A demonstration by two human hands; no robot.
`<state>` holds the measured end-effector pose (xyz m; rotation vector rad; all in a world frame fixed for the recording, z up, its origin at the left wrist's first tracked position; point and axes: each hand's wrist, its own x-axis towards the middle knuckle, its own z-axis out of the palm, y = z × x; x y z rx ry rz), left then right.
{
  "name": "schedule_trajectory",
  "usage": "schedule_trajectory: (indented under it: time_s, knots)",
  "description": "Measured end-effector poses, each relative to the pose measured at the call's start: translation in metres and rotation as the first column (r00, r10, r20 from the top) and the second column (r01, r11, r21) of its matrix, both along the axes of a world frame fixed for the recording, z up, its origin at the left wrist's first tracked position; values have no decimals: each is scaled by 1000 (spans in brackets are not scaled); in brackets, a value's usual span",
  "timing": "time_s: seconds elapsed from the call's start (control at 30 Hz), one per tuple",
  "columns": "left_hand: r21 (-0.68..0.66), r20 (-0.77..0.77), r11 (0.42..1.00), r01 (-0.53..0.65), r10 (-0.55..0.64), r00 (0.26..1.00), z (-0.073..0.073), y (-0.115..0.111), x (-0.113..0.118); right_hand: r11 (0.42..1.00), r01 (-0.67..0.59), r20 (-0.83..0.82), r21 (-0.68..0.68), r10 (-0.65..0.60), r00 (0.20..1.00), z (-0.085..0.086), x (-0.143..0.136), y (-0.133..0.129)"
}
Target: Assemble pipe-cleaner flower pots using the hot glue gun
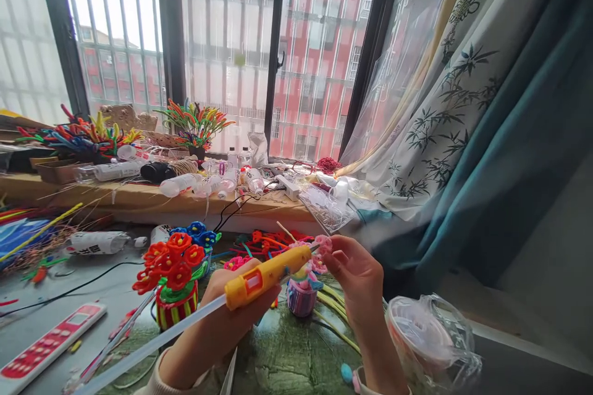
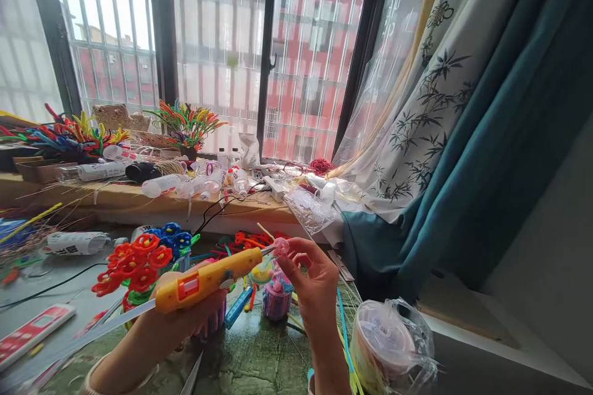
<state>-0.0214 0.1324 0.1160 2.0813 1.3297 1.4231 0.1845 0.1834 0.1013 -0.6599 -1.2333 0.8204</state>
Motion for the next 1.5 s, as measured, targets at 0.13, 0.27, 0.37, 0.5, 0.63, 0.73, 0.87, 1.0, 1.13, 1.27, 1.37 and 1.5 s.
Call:
schedule_trajectory:
  time_s: [0.13, 0.27, 0.37, 0.5, 0.63, 0.73, 0.87, 1.0, 1.13, 1.27, 1.37, 1.5]
  knots:
    - [-31, 25, 999, 37, -36, 999, 0, -2, -4, 1000, 8, -17, 27, -7, 1000, 1, 2, -1]
    - [-71, 61, 995, 74, -69, 996, -1, -2, -3, 998, -2, -38, 56, 4, 999, 4, 3, -4]
    - [-115, 108, 988, 105, -92, 990, -1, -4, -1, 996, -10, -51, 84, 15, 999, 7, 2, -6]
    - [-124, 129, 985, 117, -101, 987, 0, -8, -1, 995, -8, -48, 97, 13, 999, 10, 1, -10]
    - [-137, 161, 980, 144, -121, 980, 1, -10, -1, 994, 4, -53, 113, 2, 999, 10, 0, -11]
    - [-147, 182, 977, 157, -130, 975, 2, -9, -1, 989, 20, -45, 150, -14, 999, 11, 0, -12]
    - [-117, 171, 980, 162, -141, 975, 3, -7, -2, 992, 38, -29, 124, -34, 999, 13, -1, -15]
    - [-103, 165, 984, 147, -129, 978, 0, -5, -5, 988, 30, -30, 153, -26, 999, 12, -1, -15]
    - [-154, 253, 972, 175, -133, 958, 2, -7, -2, 979, 27, 9, 201, -29, 1000, 9, 0, -10]
    - [-247, 369, 946, 209, -108, 923, 11, -15, 5, 984, 19, -16, 175, -16, 1000, 10, -4, -12]
    - [-273, 398, 944, 187, -66, 915, 16, -20, 9, 988, 7, -36, 152, -1, 999, 12, -7, -15]
    - [-305, 373, 945, 117, 6, 928, 17, -23, 9, 988, -1, -50, 154, 9, 999, 14, -9, -16]
